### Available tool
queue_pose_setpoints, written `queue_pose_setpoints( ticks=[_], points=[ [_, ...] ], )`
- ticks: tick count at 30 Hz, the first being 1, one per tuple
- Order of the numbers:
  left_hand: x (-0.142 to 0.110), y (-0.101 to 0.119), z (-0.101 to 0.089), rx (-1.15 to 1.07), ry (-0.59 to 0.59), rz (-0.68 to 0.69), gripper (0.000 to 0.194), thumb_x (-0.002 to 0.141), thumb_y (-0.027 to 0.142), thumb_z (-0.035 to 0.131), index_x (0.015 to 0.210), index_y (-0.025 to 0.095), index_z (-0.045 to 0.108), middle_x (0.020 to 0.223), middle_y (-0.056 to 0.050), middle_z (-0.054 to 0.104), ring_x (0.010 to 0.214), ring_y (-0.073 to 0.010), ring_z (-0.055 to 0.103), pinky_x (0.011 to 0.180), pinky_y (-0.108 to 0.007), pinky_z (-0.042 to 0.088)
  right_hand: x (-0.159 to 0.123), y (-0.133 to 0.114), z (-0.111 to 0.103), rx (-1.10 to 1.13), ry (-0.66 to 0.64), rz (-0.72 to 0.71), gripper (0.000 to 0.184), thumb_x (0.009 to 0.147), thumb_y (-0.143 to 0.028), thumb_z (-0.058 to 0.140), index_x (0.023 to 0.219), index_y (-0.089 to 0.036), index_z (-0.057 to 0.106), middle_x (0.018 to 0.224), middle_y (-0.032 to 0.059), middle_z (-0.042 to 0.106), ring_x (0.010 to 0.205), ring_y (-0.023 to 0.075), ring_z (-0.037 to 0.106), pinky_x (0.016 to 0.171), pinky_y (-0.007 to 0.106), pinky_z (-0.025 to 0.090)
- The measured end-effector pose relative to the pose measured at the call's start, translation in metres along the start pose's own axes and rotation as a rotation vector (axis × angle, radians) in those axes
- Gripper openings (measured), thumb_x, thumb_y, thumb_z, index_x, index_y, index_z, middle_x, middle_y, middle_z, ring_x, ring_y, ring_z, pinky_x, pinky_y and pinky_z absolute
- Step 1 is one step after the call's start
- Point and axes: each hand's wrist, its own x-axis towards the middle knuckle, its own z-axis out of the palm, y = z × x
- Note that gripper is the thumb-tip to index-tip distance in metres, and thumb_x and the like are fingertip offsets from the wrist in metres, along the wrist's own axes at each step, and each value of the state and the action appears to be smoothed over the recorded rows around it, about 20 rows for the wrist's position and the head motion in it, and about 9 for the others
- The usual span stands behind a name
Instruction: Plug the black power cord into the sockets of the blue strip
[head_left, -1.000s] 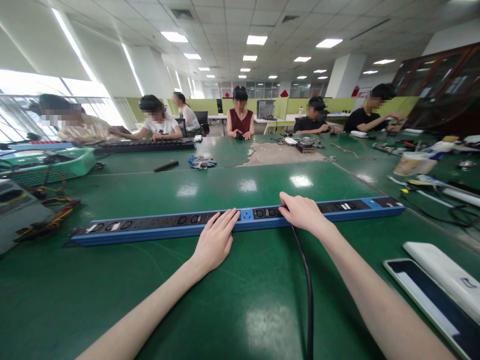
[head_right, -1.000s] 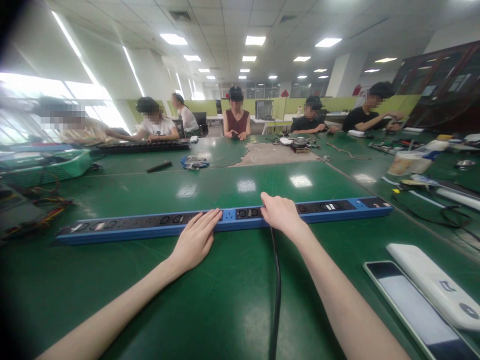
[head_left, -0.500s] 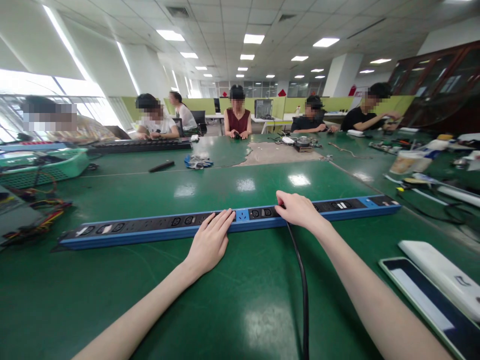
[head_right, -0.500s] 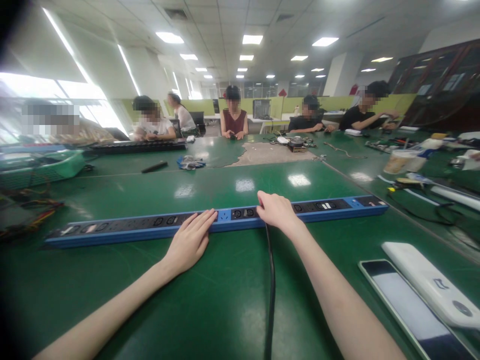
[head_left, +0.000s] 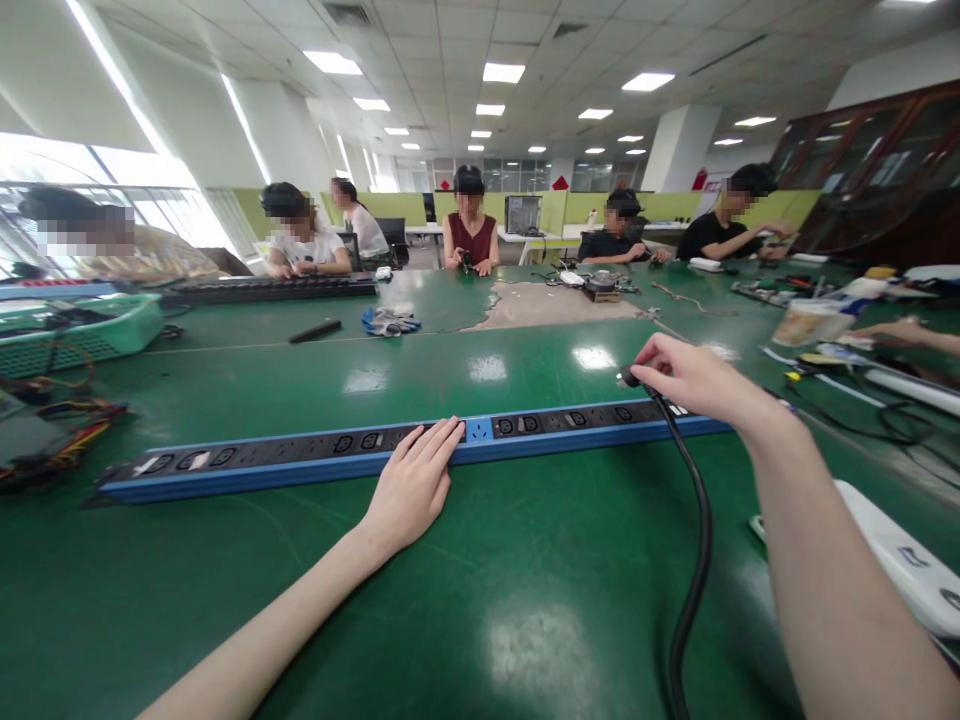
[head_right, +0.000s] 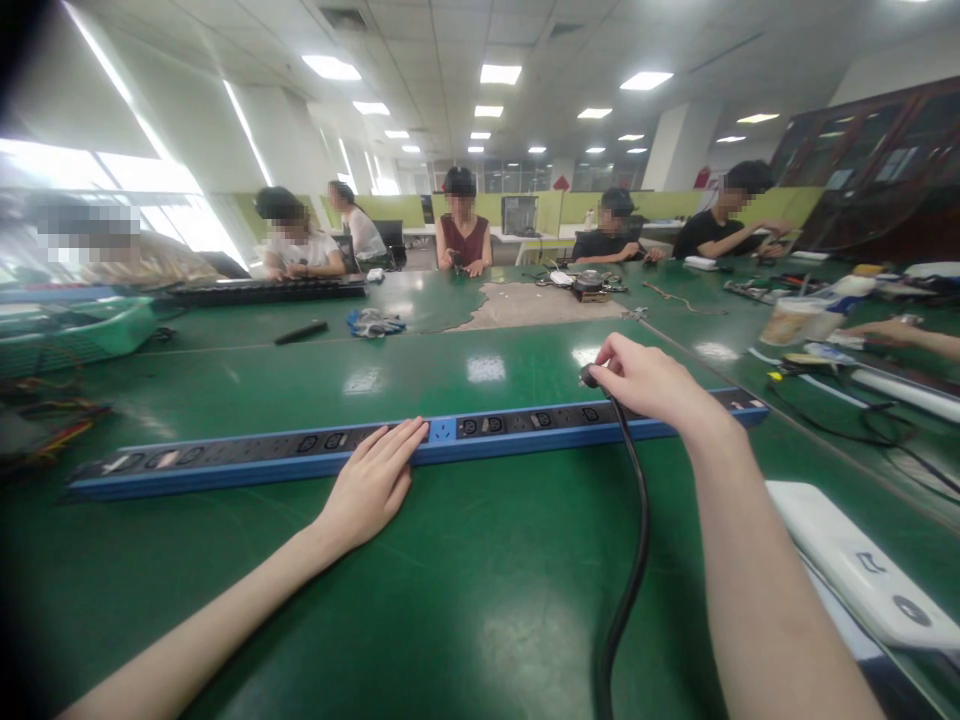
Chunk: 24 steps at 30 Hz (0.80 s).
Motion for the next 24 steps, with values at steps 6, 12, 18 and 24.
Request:
queue_pose_setpoints(
  ticks=[6,12,18,24],
  points=[
    [-0.001,0.0,0.0,0.006,0.006,0.001,0.075,0.095,0.009,0.044,0.166,0.026,0.028,0.17,-0.002,0.03,0.155,-0.0211,0.032,0.131,-0.046,0.023,-0.001,0.012,0.012,0.027,-0.172,-0.069,0.031,0.091,-0.043,0.055,0.112,-0.026,0.069,0.073,-0.0032,0.068,0.066,0.014,0.062,0.064,0.024,0.04],
    [0.0,0.002,-0.001,0.008,0.016,0.004,0.076,0.094,0.009,0.044,0.167,0.026,0.027,0.169,-0.002,0.031,0.155,-0.0217,0.034,0.13,-0.046,0.025,0.005,0.005,0.028,0.067,-0.13,-0.02,0.032,0.09,-0.044,0.055,0.107,-0.025,0.075,0.067,-0.0026,0.068,0.063,0.0149,0.064,0.067,0.026,0.043],
    [0.0,0.002,-0.001,0.005,0.02,0.006,0.077,0.094,0.009,0.044,0.167,0.027,0.026,0.169,-0.002,0.03,0.155,-0.0216,0.033,0.13,-0.046,0.024,0.005,0.007,0.036,0.2,-0.273,0.014,0.035,0.091,-0.038,0.051,0.113,-0.023,0.073,0.081,0.0006,0.074,0.069,0.0158,0.069,0.071,0.026,0.05],
    [0.0,0.002,-0.002,0.004,0.01,0.001,0.075,0.095,0.01,0.044,0.166,0.027,0.027,0.169,-0.002,0.03,0.155,-0.021,0.032,0.131,-0.045,0.024,0.003,0.028,0.029,0.141,-0.348,-0.085,0.044,0.077,-0.031,0.066,0.12,-0.023,0.07,0.09,-0.0001,0.076,0.079,0.0161,0.07,0.07,0.024,0.048]
  ],
)
